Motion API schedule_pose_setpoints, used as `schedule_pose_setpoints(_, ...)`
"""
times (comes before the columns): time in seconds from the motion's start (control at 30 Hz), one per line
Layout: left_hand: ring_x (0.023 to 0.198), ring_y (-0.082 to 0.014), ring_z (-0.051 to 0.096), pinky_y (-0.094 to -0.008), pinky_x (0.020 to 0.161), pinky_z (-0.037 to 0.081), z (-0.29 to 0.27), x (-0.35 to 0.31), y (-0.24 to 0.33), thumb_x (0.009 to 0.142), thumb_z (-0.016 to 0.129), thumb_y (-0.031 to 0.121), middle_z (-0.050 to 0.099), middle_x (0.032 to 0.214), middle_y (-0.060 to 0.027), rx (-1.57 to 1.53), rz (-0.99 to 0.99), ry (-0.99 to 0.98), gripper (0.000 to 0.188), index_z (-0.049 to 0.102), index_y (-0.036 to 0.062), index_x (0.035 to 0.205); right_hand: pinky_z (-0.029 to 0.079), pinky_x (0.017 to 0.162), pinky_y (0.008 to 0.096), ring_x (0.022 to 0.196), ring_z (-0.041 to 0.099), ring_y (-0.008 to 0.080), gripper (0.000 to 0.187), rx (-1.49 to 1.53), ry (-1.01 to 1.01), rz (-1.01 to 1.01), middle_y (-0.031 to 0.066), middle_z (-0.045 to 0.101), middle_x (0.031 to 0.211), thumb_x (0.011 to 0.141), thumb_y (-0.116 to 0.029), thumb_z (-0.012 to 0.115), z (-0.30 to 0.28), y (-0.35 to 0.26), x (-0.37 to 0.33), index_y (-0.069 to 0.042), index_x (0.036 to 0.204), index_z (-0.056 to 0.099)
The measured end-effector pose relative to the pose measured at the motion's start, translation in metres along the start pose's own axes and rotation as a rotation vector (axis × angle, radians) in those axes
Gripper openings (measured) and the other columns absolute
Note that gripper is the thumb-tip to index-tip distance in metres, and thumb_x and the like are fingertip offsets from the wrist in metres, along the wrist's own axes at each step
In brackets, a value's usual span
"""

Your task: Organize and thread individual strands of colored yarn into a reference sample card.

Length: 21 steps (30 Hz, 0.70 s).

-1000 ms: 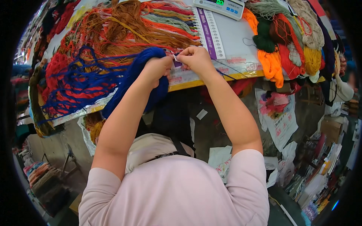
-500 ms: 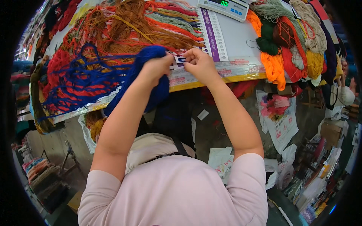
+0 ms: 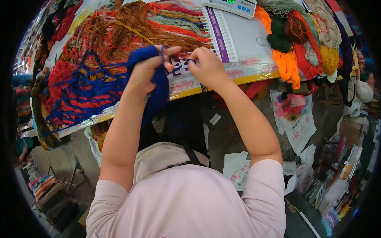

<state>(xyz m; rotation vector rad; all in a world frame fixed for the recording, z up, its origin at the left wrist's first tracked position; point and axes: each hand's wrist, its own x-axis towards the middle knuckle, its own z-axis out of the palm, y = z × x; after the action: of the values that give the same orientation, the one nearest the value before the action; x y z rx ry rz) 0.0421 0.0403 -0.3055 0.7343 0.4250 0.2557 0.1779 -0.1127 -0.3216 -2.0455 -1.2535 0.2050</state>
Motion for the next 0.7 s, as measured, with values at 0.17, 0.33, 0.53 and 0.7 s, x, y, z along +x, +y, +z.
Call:
schedule_pose_setpoints(0.17, 0.069, -0.013, 0.058, -0.0264, 0.062, 0.049, 0.023, 0.011, -0.028, 0.082, 0.06, -0.005, 0.049, 0.077, -0.0013, 0.694, 0.1, -0.017, 0.018, 0.047, 0.0076, 0.082, 0.047, 0.062, 0.0287, 0.071, 0.059, 0.0117, 0.014, 0.662, -0.251, 0.339, 0.0064, 0.061, 0.079, 0.09, -0.012, 0.056, -0.005, 0.006, 0.011, -0.002, 0.099, 0.052)
schedule_pose_setpoints(0.33, 0.062, -0.0155, 0.057, -0.0312, 0.059, 0.044, -0.017, -0.002, 0.003, 0.088, 0.063, 0.02, 0.059, 0.067, -0.0024, 0.903, 0.308, 0.205, 0.018, 0.057, 0.0081, 0.075, 0.047, 0.071, 0.0367, 0.078, 0.059, 0.0253, 0.019, 0.273, -0.335, 0.27, 0.0095, 0.061, 0.08, 0.086, -0.012, 0.055, -0.003, 0.005, 0.007, -0.006, 0.104, 0.053)
schedule_pose_setpoints(0.53, 0.055, -0.0079, 0.051, -0.0215, 0.057, 0.045, -0.124, -0.073, 0.154, 0.082, 0.07, 0.014, 0.049, 0.062, 0.0013, 0.275, 0.368, 0.708, 0.017, 0.054, 0.0118, 0.079, 0.048, 0.075, 0.0445, 0.087, 0.063, 0.0349, 0.015, -0.065, -0.25, 0.264, 0.0157, 0.066, 0.089, 0.085, -0.017, 0.055, 0.001, -0.002, 0.001, -0.008, 0.098, 0.056)
schedule_pose_setpoints(0.7, 0.057, -0.0079, 0.045, -0.023, 0.057, 0.042, -0.191, -0.13, 0.23, 0.092, 0.06, 0.01, 0.049, 0.072, 0.0012, 0.325, 0.49, 0.685, 0.012, 0.049, 0.0115, 0.087, 0.048, 0.074, 0.0438, 0.087, 0.063, 0.0334, 0.013, -0.073, -0.261, 0.25, 0.0147, 0.066, 0.088, 0.086, -0.018, 0.054, 0.013, -0.012, 0.008, -0.009, 0.095, 0.057)
